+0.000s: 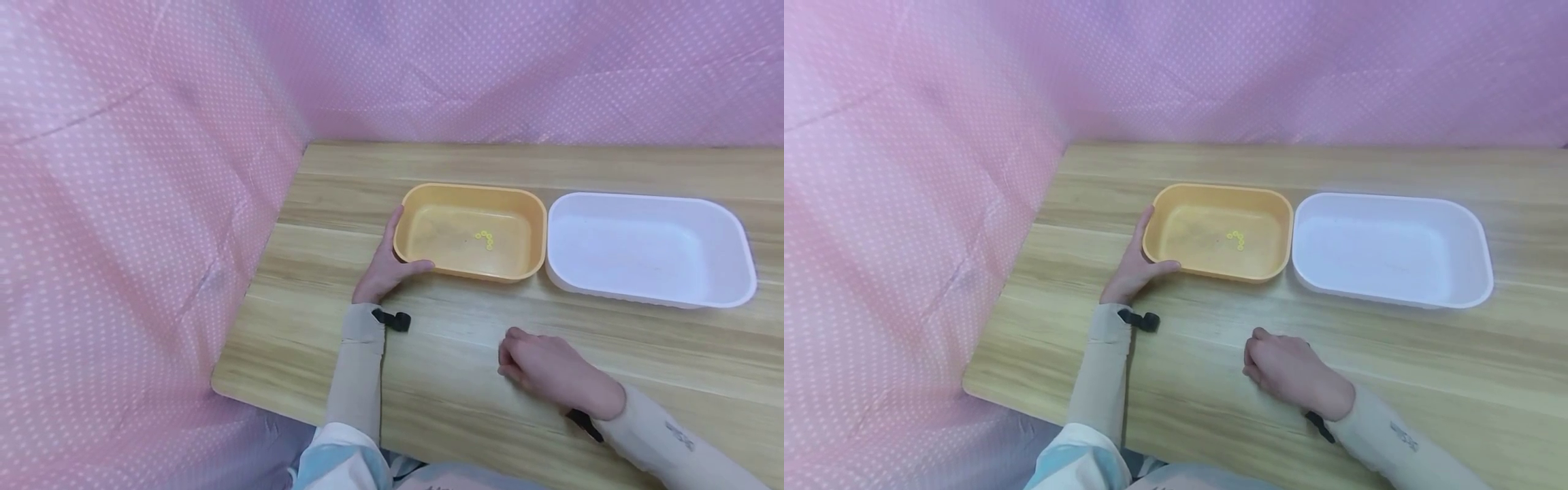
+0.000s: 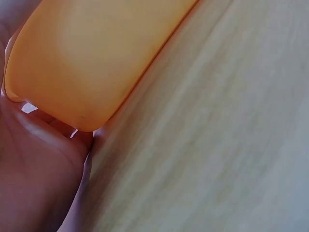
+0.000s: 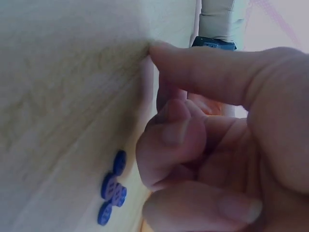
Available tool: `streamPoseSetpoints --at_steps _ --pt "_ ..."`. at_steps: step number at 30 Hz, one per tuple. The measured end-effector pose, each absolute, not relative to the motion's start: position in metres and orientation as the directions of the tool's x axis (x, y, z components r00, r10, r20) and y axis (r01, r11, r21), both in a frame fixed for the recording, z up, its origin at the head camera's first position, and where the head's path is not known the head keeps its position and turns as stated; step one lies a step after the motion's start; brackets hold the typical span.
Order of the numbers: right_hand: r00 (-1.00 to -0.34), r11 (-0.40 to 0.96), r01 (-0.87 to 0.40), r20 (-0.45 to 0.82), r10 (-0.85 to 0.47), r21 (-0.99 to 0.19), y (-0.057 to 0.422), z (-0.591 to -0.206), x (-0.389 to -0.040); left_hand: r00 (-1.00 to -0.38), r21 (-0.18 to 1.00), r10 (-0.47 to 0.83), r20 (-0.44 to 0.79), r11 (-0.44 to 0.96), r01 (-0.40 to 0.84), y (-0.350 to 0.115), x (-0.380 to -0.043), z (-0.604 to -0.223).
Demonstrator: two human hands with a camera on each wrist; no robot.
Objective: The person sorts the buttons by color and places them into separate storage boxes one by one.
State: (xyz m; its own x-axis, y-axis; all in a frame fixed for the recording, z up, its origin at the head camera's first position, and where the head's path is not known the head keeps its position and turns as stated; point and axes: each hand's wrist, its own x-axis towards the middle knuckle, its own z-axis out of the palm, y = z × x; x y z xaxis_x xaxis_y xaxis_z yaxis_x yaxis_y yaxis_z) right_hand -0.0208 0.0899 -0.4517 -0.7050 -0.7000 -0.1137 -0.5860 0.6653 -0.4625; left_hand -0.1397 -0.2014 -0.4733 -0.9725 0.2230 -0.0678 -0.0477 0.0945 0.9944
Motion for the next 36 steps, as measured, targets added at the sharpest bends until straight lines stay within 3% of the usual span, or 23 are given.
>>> streamPoseSetpoints --at_steps 11,16,21,26,31,36 --pt "-0.717 0.673 -0.603 -0.08 -0.693 -0.428 0.093 -0.454 -0.017 -0.978 0.993 0.203 -0.049 0.111 -0.027 -0.204 -0.146 -0.494" --pt "-0.731 0.665 -0.558 -0.085 -0.677 -0.497 0.095 -0.453 -0.019 -0.979 0.992 0.2 -0.03 0.123 -0.005 -0.204 -0.146 -0.497" --pt "-0.764 0.621 -0.376 -0.149 -0.628 -0.687 0.098 -0.448 -0.025 -0.98 0.993 0.198 -0.026 0.114 -0.003 -0.204 -0.145 -0.497" --pt "-0.754 0.53 -0.144 -0.255 -0.606 -0.836 0.105 -0.441 -0.034 -0.978 0.994 0.205 -0.031 0.111 -0.008 -0.203 -0.145 -0.496" --pt "-0.735 0.435 0.073 -0.343 -0.585 -0.898 0.111 -0.425 -0.045 -0.974 0.994 0.219 -0.052 0.102 -0.03 -0.202 -0.145 -0.491" --pt "-0.78 0.486 0.199 -0.438 -0.446 -0.851 0.12 -0.392 -0.065 -0.973 0.991 0.222 -0.063 0.126 -0.035 -0.202 -0.14 -0.476"
